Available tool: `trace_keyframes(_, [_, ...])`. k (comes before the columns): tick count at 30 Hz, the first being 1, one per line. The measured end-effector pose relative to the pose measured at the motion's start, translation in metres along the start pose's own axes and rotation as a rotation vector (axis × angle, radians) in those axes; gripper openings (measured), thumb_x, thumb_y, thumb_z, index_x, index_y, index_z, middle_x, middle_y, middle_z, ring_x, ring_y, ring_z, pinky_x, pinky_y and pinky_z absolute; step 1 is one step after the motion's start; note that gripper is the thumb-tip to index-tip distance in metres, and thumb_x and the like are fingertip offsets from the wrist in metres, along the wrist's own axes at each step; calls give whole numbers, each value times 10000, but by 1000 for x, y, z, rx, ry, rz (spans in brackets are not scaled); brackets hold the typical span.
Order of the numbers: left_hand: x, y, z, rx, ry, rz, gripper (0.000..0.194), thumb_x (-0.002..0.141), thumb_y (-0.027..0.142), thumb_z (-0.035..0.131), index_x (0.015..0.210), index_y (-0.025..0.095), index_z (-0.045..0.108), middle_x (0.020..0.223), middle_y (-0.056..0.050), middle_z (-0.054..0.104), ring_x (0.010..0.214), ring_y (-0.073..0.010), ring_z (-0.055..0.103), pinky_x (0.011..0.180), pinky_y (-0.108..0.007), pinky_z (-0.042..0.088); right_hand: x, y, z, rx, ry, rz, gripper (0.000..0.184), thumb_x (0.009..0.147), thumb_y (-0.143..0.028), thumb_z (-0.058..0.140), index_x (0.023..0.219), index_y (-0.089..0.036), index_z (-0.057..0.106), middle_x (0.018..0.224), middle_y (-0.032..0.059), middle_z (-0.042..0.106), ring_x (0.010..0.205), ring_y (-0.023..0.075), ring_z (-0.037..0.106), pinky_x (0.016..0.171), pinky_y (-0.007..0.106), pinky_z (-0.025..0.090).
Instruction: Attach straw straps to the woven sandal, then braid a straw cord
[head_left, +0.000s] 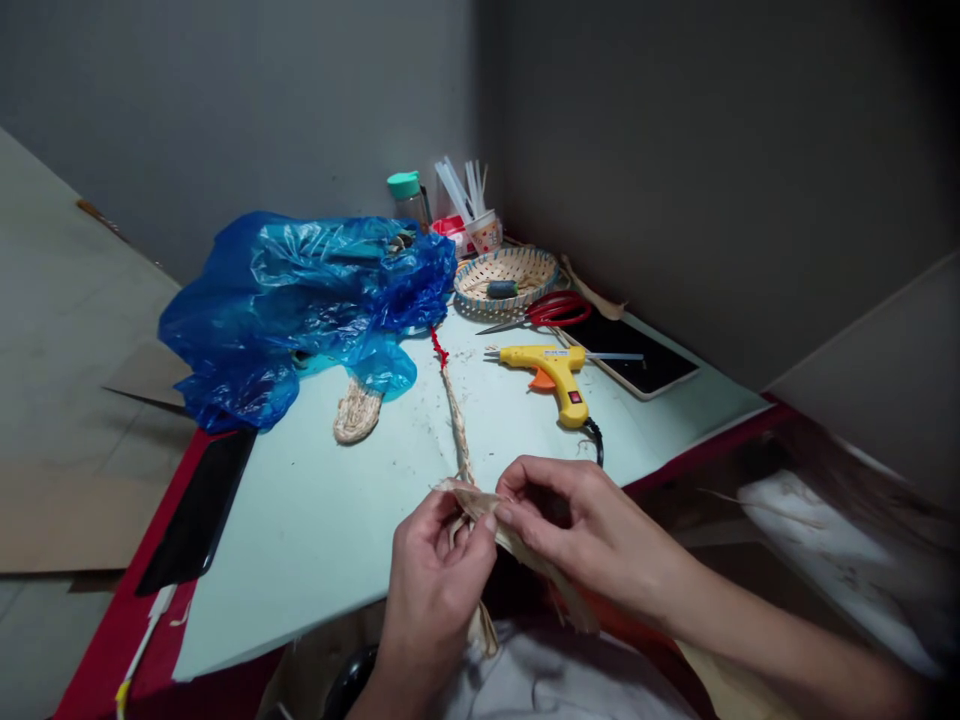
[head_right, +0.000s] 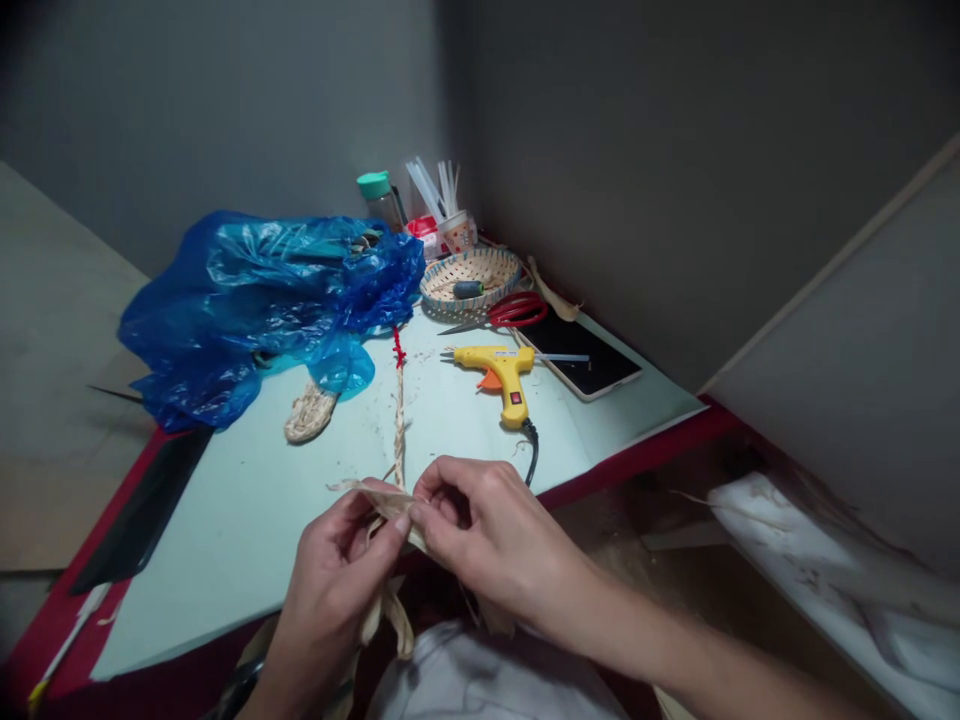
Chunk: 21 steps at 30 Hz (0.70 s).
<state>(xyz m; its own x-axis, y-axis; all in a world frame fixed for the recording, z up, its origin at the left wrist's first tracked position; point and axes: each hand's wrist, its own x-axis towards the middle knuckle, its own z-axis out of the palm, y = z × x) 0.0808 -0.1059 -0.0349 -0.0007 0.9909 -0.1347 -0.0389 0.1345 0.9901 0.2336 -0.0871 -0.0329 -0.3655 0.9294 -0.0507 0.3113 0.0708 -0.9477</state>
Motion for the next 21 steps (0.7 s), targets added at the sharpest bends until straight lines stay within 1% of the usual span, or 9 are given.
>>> trace_keyframes(4, [3, 0, -4, 88, -38, 47, 132, 794, 276, 645, 731, 172, 593, 697, -2, 580, 668, -139, 515, 617, -213, 427, 2, 1, 6, 84, 42, 36, 119, 863, -252, 570, 772, -175, 567, 634, -42, 488, 584, 105, 418, 545, 216, 334])
trace_keyframes(7, [3, -1, -8, 104, -74, 14, 183, 807, 324, 637, 728, 167, 587, 653, 12, 513, 605, -123, 458, 550, -213, 367, 4, 1, 4, 348, -64, 112, 181, 856, -316, 620, 789, -158, 565, 665, -36, 480, 600, 99, 392, 548, 214, 302])
trace_keyframes(10, [1, -1, -10, 53, -82, -70, 223, 794, 365, 672, 738, 166, 586, 602, 21, 490, 563, -112, 448, 523, -214, 329, 5, 0, -2, 563, -190, 145, 266, 827, -385, 697, 814, -141, 592, 685, -33, 492, 607, 92, 386, 561, 212, 291])
trace_keyframes(12, [-1, 0, -10, -9, -86, -138, 240, 776, 377, 705, 754, 167, 590, 592, 15, 518, 550, -108, 460, 514, -209, 320, 3, -2, -6, 557, -187, 109, 276, 838, -401, 707, 827, -149, 593, 702, -34, 505, 625, 94, 405, 578, 210, 310])
trace_keyframes(15, [-3, 0, -10, -93, -91, -208, 251, 749, 379, 742, 783, 170, 606, 606, 8, 564, 543, -103, 475, 507, -199, 327, -1, -5, -8, 398, -102, 12, 233, 917, -388, 635, 852, -172, 579, 767, -27, 523, 697, 107, 434, 614, 213, 333])
trace_keyframes(16, [-3, 1, -10, -114, -89, -219, 250, 743, 374, 750, 788, 172, 609, 615, 7, 574, 541, -102, 480, 506, -197, 332, -3, -6, -8, 391, -87, 0, 218, 946, -378, 598, 862, -179, 570, 798, -20, 533, 728, 113, 446, 638, 218, 346])
trace_keyframes(17, [-3, 0, -10, -127, -82, -227, 246, 741, 369, 752, 787, 175, 609, 617, 11, 578, 531, -97, 475, 502, -195, 332, -6, -6, -9, 435, -85, -2, 210, 967, -371, 567, 869, -185, 558, 814, -13, 538, 754, 121, 461, 665, 226, 361])
trace_keyframes(19, [-3, -1, -11, -143, -66, -231, 230, 740, 353, 752, 780, 177, 608, 607, 24, 569, 504, -81, 444, 489, -187, 320, -14, -8, -13, 655, -99, 15, 199, 976, -368, 547, 879, -194, 535, 784, -7, 521, 756, 131, 479, 697, 248, 389])
trace_keyframes(21, [-3, -2, -12, -145, -51, -223, 221, 739, 340, 752, 770, 177, 607, 599, 32, 555, 503, -77, 431, 493, -184, 320, -24, -9, -25, 885, -112, 57, 185, 949, -375, 582, 892, -206, 533, 670, -35, 419, 614, 106, 421, 605, 236, 387])
